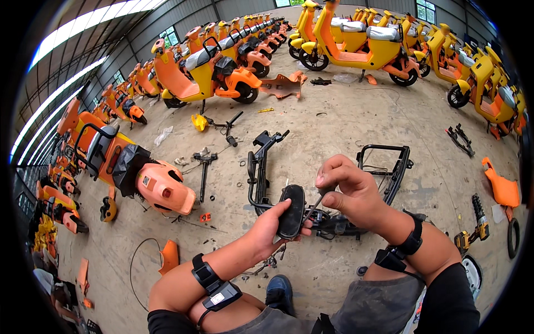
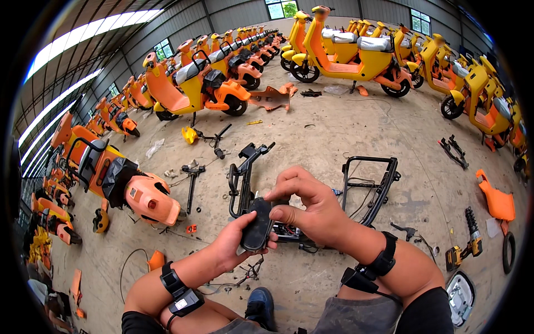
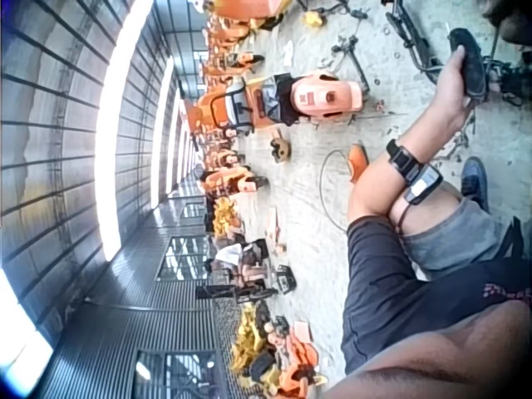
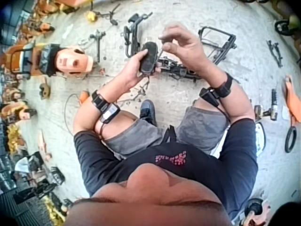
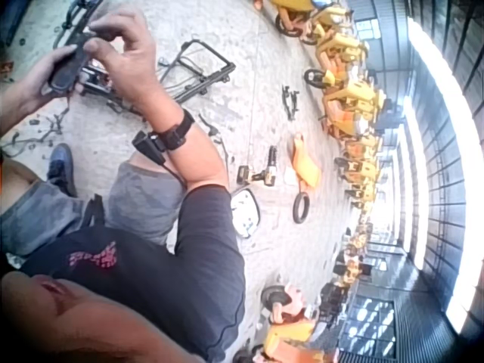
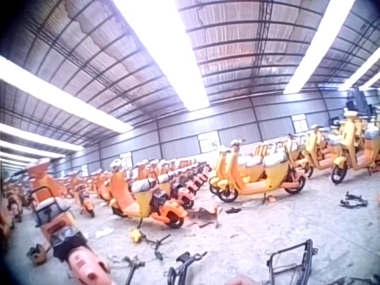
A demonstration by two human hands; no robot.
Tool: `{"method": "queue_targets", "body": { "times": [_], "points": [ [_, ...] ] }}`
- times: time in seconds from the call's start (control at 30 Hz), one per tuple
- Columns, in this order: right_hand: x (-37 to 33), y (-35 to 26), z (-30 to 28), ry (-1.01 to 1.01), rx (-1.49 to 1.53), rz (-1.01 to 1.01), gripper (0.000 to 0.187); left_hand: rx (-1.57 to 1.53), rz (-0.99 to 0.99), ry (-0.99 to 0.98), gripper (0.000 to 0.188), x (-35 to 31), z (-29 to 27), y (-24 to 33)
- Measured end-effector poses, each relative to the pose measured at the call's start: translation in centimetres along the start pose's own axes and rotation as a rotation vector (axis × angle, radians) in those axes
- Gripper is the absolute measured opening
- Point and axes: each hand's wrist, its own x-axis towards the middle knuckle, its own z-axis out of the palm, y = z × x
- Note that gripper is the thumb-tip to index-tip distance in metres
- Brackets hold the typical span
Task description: The person uses a hex key and a screwdriver to remove screws from a black plastic scooter handlebar cover, handling the component by hand and setting the removed screws on the floor.
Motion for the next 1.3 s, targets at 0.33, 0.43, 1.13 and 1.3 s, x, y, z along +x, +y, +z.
{"method": "queue_targets", "body": {
  "times": [0.33,0.43,1.13,1.3],
  "points": [
    [0.6,-1.8,0.6,-0.023,0.056,0.155,0.032,-0.005,-0.024,0.023,0.044,0.2,-0.3,-0.3],
    [0.9,-1.9,0.7,-0.002,-0.115,0.094,0.034,0.008,-0.017,0.007,0.044,0.1,-0.2,-0.3],
    [0.5,-1.6,1.3,0.081,-0.038,0.027,0.032,-0.008,-0.013,0.006,0.049,-0.1,0.2,-0.2],
    [-0.2,-0.4,0.1,0.040,-0.047,0.042,0.032,-0.002,-0.013,-0.012,0.049,0.1,0.3,-0.3]
  ]
}}
